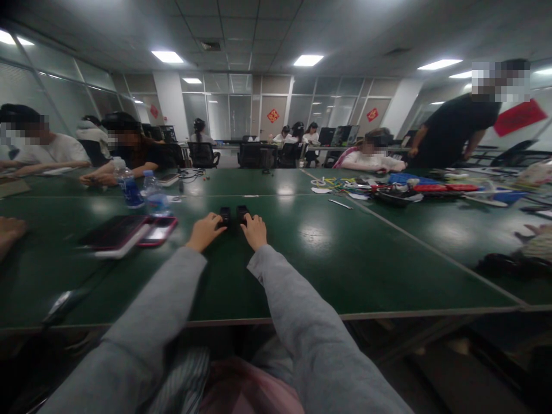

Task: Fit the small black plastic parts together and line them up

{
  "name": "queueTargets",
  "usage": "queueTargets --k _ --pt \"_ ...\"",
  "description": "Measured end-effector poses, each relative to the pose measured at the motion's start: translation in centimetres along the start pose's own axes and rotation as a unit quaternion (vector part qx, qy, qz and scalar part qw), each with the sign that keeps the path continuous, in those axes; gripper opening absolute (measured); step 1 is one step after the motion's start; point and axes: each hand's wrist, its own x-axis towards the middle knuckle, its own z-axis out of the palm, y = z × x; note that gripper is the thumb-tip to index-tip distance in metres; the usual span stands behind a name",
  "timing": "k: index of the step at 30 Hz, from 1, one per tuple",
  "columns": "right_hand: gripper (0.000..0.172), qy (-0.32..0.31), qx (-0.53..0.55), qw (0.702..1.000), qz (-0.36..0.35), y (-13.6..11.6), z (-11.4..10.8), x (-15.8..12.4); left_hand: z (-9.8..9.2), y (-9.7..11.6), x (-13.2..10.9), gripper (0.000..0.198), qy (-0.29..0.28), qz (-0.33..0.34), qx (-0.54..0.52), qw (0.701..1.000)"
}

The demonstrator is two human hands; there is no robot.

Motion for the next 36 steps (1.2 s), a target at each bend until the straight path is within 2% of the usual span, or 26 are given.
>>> queueTargets --k 14,20,25,36 --pt "0.030 -0.003 -0.043 0.999 -0.004 -0.63 -0.60 -0.30 0.34 0.26 -0.06 0.046 -0.019 -0.027 0.007 0.999" --pt "0.028 -0.007 -0.023 1.000 -0.004 -0.31 -0.47 -0.26 0.39 0.19 -0.15 0.041 -0.022 -0.035 0.007 0.999" --pt "0.027 0.006 -0.013 1.000 -0.012 -0.28 -0.55 -0.15 0.12 0.25 -0.15 0.038 0.006 -0.015 0.012 1.000" --pt "0.027 0.024 -0.007 1.000 -0.009 -0.08 -0.38 -0.07 -0.02 0.19 -0.17 0.036 0.022 -0.003 0.009 1.000"
